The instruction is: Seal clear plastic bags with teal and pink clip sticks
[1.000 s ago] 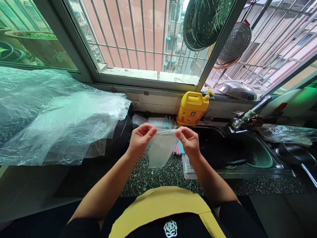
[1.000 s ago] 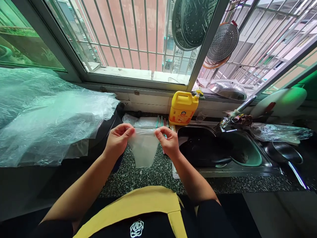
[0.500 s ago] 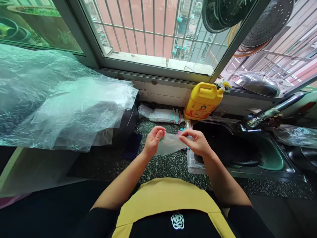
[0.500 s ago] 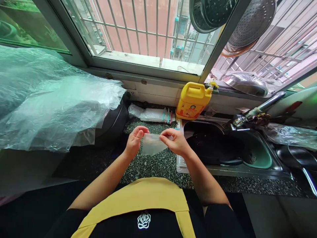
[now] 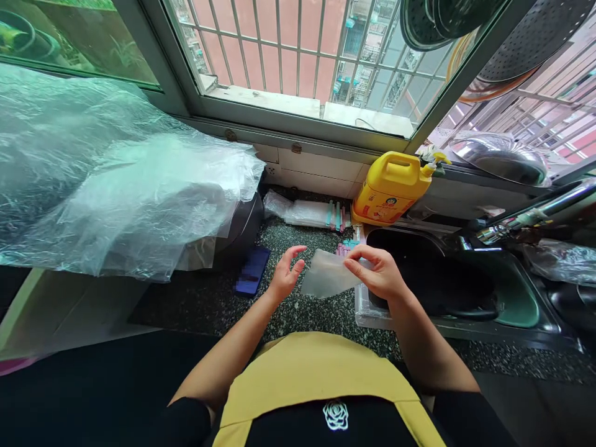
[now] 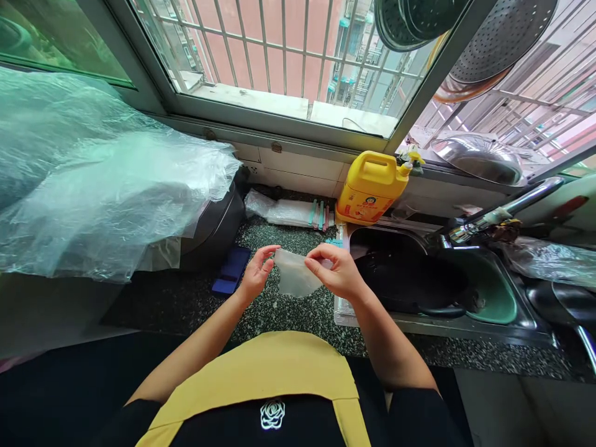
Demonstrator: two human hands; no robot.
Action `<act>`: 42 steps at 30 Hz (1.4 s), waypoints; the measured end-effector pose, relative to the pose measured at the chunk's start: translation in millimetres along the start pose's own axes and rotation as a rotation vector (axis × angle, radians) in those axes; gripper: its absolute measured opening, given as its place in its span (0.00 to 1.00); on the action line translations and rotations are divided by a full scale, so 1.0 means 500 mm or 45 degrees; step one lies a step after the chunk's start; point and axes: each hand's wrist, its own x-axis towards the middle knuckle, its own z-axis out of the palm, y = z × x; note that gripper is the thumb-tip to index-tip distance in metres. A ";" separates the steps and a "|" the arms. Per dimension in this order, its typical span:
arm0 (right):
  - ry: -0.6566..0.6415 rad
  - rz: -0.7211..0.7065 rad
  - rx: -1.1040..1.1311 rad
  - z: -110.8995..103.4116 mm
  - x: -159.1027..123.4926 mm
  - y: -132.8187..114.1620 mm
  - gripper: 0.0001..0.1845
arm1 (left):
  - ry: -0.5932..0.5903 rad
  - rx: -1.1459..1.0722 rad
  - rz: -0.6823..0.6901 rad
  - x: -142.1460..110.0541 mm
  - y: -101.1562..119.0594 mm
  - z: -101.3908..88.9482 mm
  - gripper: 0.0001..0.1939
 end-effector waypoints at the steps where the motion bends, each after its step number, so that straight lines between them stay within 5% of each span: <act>1: 0.001 0.008 0.017 0.001 0.000 -0.002 0.14 | -0.048 -0.216 0.011 0.008 0.023 0.005 0.28; 5: 0.048 0.084 0.111 0.006 0.004 -0.002 0.15 | -0.313 -0.684 -0.052 0.031 0.107 0.015 0.40; 9: 0.119 0.181 0.227 0.004 0.011 0.006 0.16 | -0.370 -0.568 0.031 0.025 0.151 0.010 0.43; 19: 0.085 0.242 0.360 0.001 0.015 0.011 0.16 | -0.603 -0.008 0.461 0.042 0.188 -0.019 0.11; 33: -0.008 0.415 0.474 0.001 0.034 0.029 0.19 | -0.455 0.098 0.627 0.033 0.184 -0.026 0.14; 35: 0.102 0.364 0.515 -0.007 0.037 0.042 0.18 | -0.415 0.109 0.550 0.030 0.175 -0.034 0.14; 39: 0.574 0.290 0.317 -0.037 0.033 0.116 0.15 | -0.265 0.066 0.330 0.021 0.150 -0.057 0.11; 42: 0.553 0.564 -0.139 -0.041 0.014 0.202 0.11 | -0.178 0.021 0.188 0.014 0.132 -0.070 0.10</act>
